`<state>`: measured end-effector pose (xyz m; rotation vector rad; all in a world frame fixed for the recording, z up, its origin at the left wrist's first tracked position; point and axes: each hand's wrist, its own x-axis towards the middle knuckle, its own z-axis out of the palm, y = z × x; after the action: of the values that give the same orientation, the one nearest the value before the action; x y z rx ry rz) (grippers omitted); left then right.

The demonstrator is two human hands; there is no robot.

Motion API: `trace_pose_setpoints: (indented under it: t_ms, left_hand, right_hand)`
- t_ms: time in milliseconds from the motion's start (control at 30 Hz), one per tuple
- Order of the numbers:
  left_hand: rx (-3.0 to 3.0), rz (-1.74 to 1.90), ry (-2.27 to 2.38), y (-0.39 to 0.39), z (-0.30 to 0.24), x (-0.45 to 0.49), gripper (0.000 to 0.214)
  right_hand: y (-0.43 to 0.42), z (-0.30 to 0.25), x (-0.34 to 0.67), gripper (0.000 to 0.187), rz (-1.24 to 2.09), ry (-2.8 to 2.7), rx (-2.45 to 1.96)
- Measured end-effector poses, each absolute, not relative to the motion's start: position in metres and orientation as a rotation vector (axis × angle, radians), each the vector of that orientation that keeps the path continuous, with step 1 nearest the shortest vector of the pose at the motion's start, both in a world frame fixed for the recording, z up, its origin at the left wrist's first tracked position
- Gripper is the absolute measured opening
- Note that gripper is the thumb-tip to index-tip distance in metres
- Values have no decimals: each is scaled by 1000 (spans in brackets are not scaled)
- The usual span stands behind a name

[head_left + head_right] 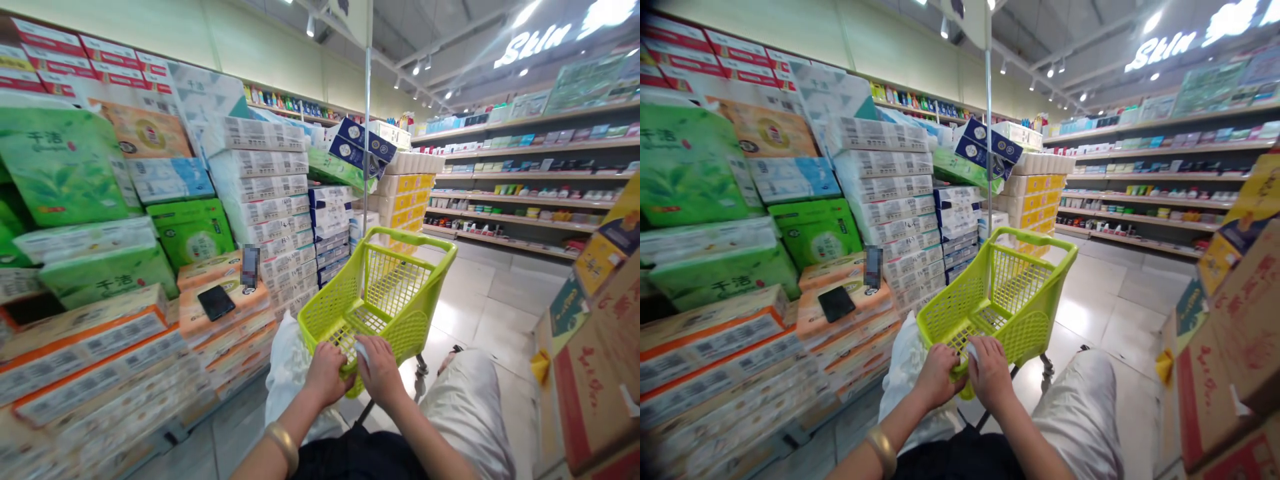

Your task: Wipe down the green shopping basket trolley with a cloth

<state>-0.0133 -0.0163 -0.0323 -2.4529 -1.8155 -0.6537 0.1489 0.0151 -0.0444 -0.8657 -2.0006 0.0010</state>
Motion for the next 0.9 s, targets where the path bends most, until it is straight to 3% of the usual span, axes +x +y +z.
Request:
trace_pose_setpoints:
  t_ms: [367,600,900]
  left_hand:
    - [-2473,-447,-1851,-13,-30,-17,16]
    - [-2495,-449,-1829,-13,-27,-15,20]
    - [-2471,-464,-1820,-12,-27,-13,20]
  right_hand:
    - [4,-44,129,37,8,-2122,-821]
    - [40,-43,158,35,-68,-1842,-1109]
    - [12,-48,145,35,-22,-2071,-878]
